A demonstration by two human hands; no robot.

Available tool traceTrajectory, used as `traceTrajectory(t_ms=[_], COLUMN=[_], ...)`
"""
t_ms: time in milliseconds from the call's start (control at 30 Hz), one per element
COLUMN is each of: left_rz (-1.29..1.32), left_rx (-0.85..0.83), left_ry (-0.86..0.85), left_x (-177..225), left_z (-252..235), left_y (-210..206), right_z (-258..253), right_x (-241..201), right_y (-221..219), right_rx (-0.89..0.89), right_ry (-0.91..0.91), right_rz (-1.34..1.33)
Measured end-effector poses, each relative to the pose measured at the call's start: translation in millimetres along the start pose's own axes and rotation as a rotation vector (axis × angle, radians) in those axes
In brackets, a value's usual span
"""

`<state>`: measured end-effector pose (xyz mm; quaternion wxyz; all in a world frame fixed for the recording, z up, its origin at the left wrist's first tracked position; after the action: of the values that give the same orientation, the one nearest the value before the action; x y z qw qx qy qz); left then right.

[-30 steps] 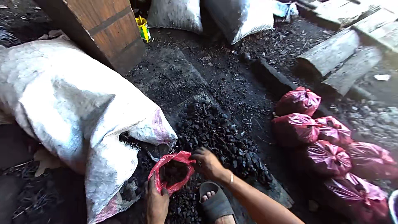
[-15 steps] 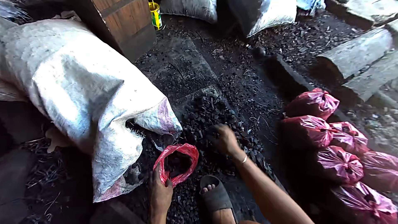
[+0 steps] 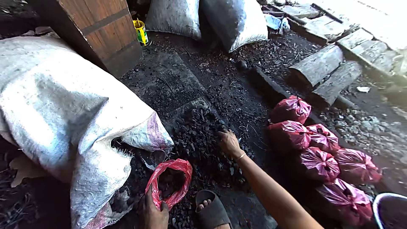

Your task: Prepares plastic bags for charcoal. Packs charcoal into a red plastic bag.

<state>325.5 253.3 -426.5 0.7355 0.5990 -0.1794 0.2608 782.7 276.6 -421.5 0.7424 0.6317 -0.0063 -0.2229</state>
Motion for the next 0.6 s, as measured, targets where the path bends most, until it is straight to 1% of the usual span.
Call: traceTrajectory(t_ms=[67, 200, 367, 500, 567, 600], left_rz=[-0.004, 0.015, -0.002, 0.011, 0.018, 0.016], left_rx=[-0.003, 0.013, 0.011, 0.020, 0.015, 0.011], left_ry=[-0.014, -0.012, -0.008, 0.010, 0.025, 0.030], left_x=[4, 7, 4, 13, 18, 21], left_z=[-2, 0, -2, -2, -1, 0], left_y=[-3, 1, 3, 6, 10, 11], right_z=[-7, -7, -10, -4, 1, 1], right_x=[25, 20, 18, 21, 16, 17], right_y=[-11, -21, -20, -6, 4, 3], right_rx=[-0.095, -0.126, -0.086, 0.029, 0.038, 0.014], right_ry=[-0.017, 0.071, 0.091, 0.069, 0.058, 0.048], right_rz=[0.077, 0.118, 0.097, 0.027, 0.034, 0.056])
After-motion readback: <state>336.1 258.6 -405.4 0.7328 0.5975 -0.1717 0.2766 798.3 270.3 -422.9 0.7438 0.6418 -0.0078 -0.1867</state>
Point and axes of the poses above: each hand's wrist, its own z-axis away from the middle knuckle, its own y-axis out of the back of the hand, x = y × z, the point moved 8 cm from there along -z, towards the middle knuckle, and after that the axes turned 10 degrees about y, right-handed, at the moved point
